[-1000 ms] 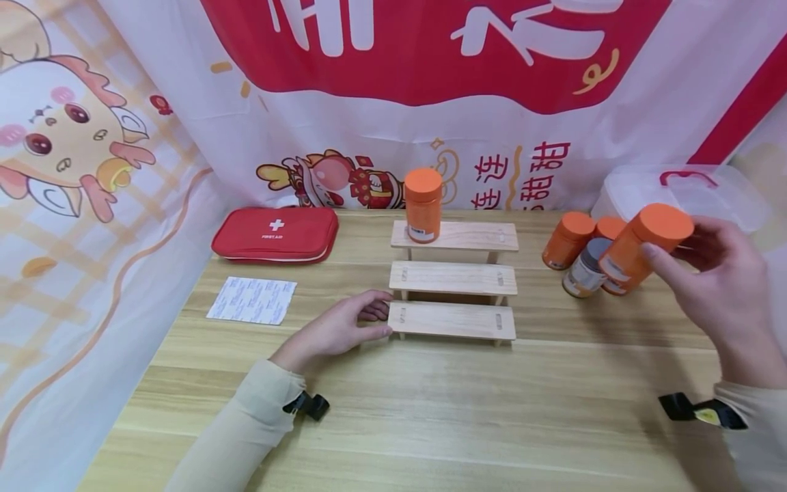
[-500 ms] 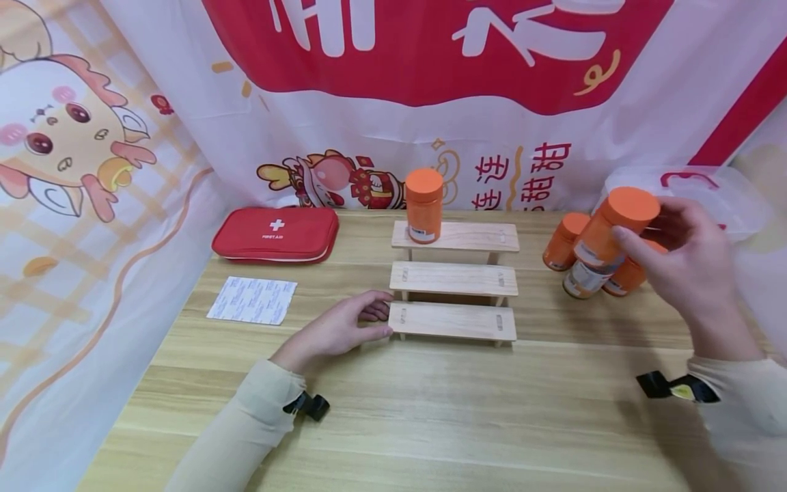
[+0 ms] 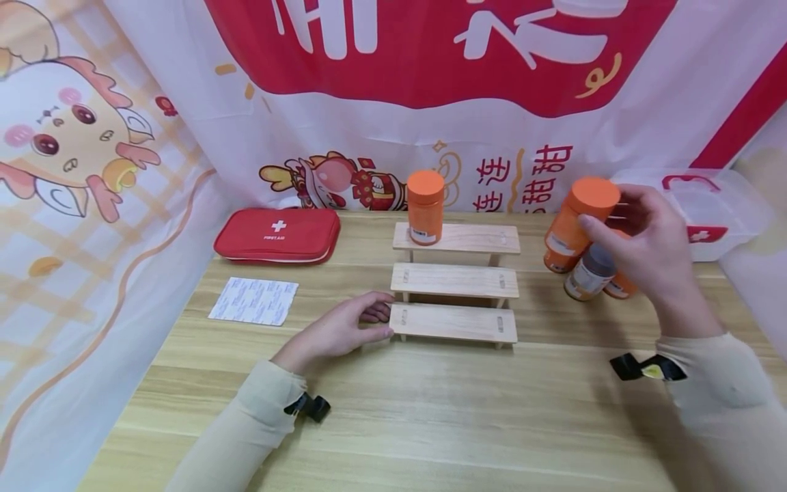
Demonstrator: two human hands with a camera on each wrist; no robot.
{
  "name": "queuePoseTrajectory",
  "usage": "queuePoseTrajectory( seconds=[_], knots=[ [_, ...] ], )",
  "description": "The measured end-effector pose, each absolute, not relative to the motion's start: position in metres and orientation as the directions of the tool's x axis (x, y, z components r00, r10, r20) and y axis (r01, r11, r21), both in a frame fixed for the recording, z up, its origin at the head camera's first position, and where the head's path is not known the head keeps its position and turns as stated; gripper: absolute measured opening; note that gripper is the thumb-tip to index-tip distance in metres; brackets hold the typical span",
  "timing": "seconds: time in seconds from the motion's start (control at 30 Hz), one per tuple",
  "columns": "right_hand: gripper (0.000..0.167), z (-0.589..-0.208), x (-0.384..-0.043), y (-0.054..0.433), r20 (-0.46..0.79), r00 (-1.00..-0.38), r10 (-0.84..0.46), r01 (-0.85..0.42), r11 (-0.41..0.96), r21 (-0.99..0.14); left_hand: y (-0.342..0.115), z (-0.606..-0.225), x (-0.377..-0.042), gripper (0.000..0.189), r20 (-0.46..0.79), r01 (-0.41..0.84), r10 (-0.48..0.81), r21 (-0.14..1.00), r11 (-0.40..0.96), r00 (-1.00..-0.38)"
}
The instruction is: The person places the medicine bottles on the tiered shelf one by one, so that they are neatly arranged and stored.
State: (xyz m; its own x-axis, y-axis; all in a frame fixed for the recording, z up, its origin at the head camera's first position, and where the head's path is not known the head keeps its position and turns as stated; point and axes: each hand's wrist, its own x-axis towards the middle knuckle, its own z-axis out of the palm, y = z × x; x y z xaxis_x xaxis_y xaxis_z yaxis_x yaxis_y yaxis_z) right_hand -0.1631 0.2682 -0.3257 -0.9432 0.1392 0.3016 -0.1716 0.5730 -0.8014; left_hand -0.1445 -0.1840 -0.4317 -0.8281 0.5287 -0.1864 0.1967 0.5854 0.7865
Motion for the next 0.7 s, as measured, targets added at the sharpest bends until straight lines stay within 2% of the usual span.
queuePoseTrajectory(
  seconds=[0.7],
  knots=[
    [0.065, -0.326, -0.187, 0.228, 0.271, -0.961, 0.051, -0.201, 0.545, -0.814, -0.185, -0.432, -0.144, 0.058, -0.175, 0.201, 0.537, 0.798, 0.568, -0.825]
  ],
)
